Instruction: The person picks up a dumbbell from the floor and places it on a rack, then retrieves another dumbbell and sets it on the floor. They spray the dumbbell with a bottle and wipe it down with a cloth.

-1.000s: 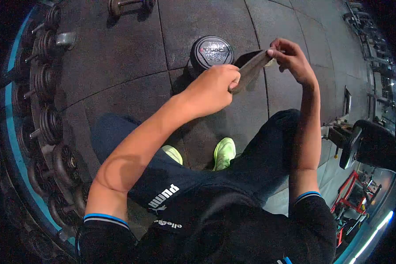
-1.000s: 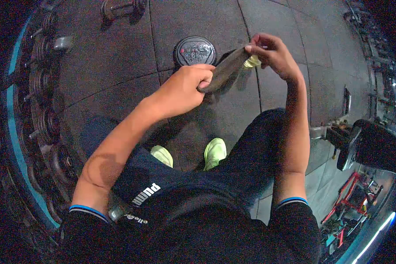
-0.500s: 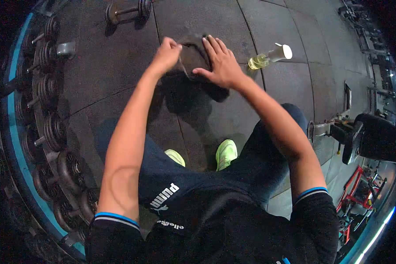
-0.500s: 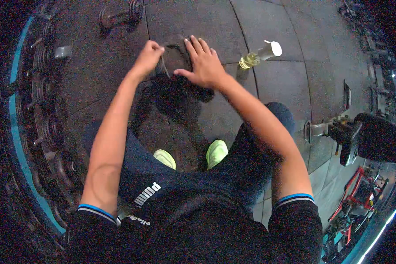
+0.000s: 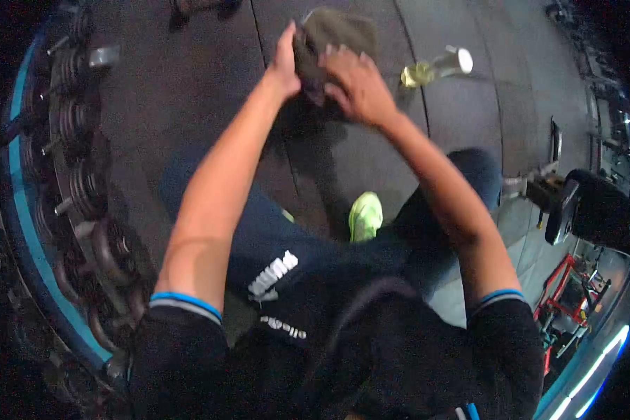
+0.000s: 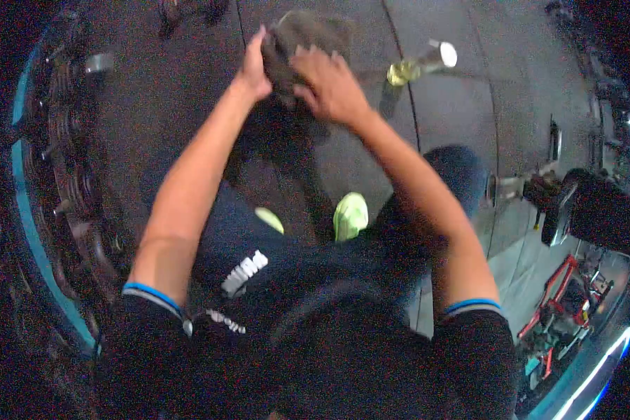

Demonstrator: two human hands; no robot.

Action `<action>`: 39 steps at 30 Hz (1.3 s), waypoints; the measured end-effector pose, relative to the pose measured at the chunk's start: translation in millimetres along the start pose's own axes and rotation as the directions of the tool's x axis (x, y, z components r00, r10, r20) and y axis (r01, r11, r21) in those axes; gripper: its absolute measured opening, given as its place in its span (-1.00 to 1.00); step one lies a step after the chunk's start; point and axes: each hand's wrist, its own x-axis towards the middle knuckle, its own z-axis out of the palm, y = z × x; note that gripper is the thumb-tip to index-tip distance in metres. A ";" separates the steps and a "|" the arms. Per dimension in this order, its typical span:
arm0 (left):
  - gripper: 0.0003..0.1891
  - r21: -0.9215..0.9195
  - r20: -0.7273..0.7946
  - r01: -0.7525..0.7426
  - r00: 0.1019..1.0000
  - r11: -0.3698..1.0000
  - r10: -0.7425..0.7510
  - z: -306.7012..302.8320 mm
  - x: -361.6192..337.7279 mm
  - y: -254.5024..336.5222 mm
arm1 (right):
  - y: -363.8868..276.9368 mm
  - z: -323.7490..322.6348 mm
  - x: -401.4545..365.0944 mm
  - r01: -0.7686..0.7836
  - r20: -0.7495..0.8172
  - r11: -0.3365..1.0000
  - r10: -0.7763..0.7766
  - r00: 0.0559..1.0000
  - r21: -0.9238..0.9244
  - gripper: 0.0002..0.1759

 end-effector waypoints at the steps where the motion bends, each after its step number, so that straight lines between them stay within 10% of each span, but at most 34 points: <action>1: -0.26 -0.031 0.021 0.008 1.000 0.999 -0.007 2.2 -3.1 -0.8 | 0.5 2.6 6.2 -0.054 -0.069 0.998 0.053 0.996 -0.018 -0.31; 4: -0.24 -0.065 0.108 0.067 0.992 0.996 -0.060 -4.5 -0.2 -1.6 | -8.1 6.3 21.3 -0.246 -0.254 0.969 0.243 0.936 0.023 -0.26; 12: -0.34 0.109 -0.059 0.121 0.992 0.987 -0.115 3.6 -7.9 0.4 | -38.2 15.1 -31.2 -0.224 -0.111 0.974 0.220 0.969 -0.026 -0.41; 17: -0.34 0.102 0.082 -0.101 0.992 0.990 0.092 -0.8 8.8 -19.0 | -9.0 6.2 -1.7 -0.248 -0.106 0.969 0.248 0.963 0.008 -0.45; 25: -0.19 0.154 0.082 -0.084 0.994 0.984 0.072 -18.8 28.0 -24.8 | -8.2 23.9 19.9 -0.511 -0.301 0.852 0.460 0.835 -0.114 -0.16; 32: -0.07 0.316 0.013 -0.012 1.000 0.949 0.009 0.3 29.1 -14.5 | -27.1 23.0 5.5 -0.687 -0.258 0.611 0.790 0.555 0.393 -0.04; 35: -0.20 0.447 0.097 -0.017 0.995 0.894 -0.029 -13.1 46.8 -15.5 | -30.7 25.1 -19.4 -0.621 0.046 0.273 0.893 0.448 0.735 -0.24; 39: -0.33 0.820 0.036 -0.133 0.983 0.557 0.181 -13.2 46.7 -25.2 | -53.4 42.1 -51.8 -0.710 0.092 0.268 0.901 0.424 0.651 -0.39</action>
